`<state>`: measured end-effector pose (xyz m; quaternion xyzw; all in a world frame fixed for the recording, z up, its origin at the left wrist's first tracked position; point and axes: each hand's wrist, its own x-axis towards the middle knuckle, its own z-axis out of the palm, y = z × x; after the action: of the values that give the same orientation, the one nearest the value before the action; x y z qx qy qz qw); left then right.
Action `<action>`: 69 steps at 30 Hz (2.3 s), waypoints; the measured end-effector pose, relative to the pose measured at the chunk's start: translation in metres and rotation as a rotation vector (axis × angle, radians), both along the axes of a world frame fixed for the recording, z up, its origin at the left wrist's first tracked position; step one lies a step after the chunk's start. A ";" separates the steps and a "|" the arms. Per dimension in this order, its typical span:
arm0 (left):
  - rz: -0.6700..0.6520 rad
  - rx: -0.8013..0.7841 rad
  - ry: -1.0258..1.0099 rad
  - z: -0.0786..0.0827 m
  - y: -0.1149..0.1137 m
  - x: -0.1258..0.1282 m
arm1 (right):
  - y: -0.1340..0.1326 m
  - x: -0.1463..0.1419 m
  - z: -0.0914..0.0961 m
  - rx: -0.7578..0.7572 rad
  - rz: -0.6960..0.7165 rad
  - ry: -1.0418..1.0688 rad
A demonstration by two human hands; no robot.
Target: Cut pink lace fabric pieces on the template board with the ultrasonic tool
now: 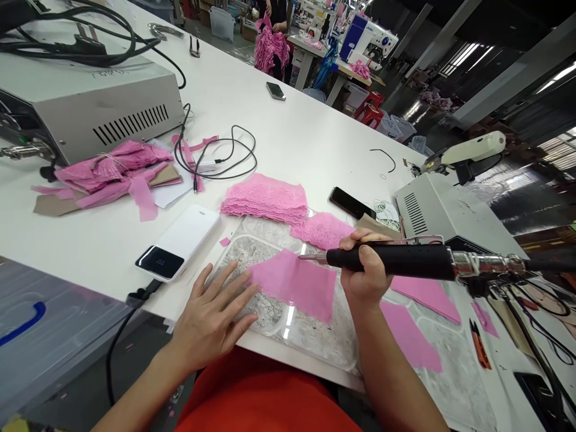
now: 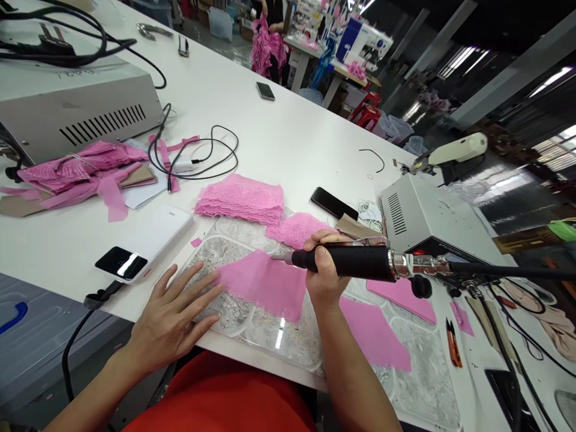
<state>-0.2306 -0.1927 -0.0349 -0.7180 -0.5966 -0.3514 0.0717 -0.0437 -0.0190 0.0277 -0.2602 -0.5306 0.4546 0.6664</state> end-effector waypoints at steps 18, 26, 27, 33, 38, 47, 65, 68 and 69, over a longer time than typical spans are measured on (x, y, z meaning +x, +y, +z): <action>0.004 0.001 -0.002 0.000 0.001 -0.001 | -0.003 0.027 0.002 -0.026 -0.096 0.017; 0.003 -0.018 0.064 -0.002 0.001 -0.005 | -0.001 0.026 0.000 -0.008 -0.064 0.004; -0.005 -0.022 0.096 -0.002 0.001 -0.006 | -0.001 0.026 0.000 -0.004 -0.059 0.004; -0.019 -0.001 0.153 -0.003 0.003 -0.010 | 0.000 0.029 0.003 -0.008 -0.076 -0.004; -0.029 0.003 0.167 -0.004 0.003 -0.009 | -0.002 0.052 0.007 -0.018 -0.160 -0.014; -0.026 -0.012 0.201 -0.003 0.004 -0.011 | -0.004 0.070 0.006 -0.016 -0.237 0.008; -0.017 -0.038 0.197 -0.001 0.003 -0.009 | -0.003 0.063 0.003 -0.013 -0.175 0.020; -0.020 -0.037 0.194 -0.001 0.003 -0.010 | -0.003 0.059 0.002 -0.018 -0.173 0.009; -0.024 -0.036 0.197 -0.001 0.003 -0.010 | -0.003 0.058 0.001 -0.022 -0.171 0.009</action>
<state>-0.2406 -0.1896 -0.0358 -0.7574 -0.5841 -0.2692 0.1131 0.0142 -0.0217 0.0286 -0.3098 -0.4983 0.4030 0.7024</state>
